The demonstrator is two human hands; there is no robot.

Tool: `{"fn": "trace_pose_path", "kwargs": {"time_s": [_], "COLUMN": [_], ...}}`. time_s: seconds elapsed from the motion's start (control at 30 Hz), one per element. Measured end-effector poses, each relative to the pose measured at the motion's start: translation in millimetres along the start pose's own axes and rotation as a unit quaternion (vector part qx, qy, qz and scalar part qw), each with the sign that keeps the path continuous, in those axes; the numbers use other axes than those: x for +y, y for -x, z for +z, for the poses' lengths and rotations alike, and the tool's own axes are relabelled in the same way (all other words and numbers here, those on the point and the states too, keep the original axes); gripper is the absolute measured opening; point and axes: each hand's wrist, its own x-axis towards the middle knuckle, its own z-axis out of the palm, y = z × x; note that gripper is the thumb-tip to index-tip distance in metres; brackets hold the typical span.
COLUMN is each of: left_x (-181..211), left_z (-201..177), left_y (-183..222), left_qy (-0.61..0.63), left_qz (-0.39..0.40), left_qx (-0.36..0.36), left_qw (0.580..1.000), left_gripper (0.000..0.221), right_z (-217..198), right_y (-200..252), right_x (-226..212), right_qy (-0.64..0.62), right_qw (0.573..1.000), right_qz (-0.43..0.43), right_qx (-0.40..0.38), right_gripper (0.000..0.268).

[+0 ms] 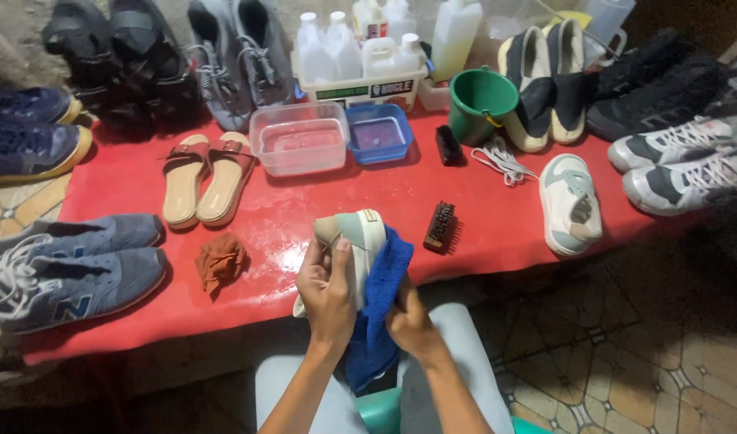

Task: Cleaning the sides and midsole of a sneaker using a brush and cleaning solution

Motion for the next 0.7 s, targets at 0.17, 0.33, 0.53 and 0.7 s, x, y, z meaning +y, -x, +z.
{"fn": "trace_pose_path", "kwargs": {"time_s": [0.17,0.33,0.53,0.7], "left_x": [-1,-25,-30,-21], "left_z": [7,-10,-7,3], "left_y": [9,1,2,22], "left_qy": [-0.048,-0.079,-0.087,-0.085], "left_qz": [0.027,0.042,0.066,0.069], "left_qx": [-0.016,-0.012,-0.005,-0.043], "left_qw": [0.998,0.996,0.994,0.993], "left_gripper": [0.018,0.026,0.025,0.026], "right_z": [14,13,22,10], "right_y": [-18,-12,-25,-21], "right_x": [-36,-32,-63,-53], "right_qy": [-0.012,-0.079,0.019,0.044], "right_qw": [0.988,0.99,0.991,0.949], "right_qz": [0.005,-0.032,-0.048,0.223], "right_qx": [0.155,0.113,0.125,0.22], "right_gripper": [0.027,0.037,0.035,0.048]}}
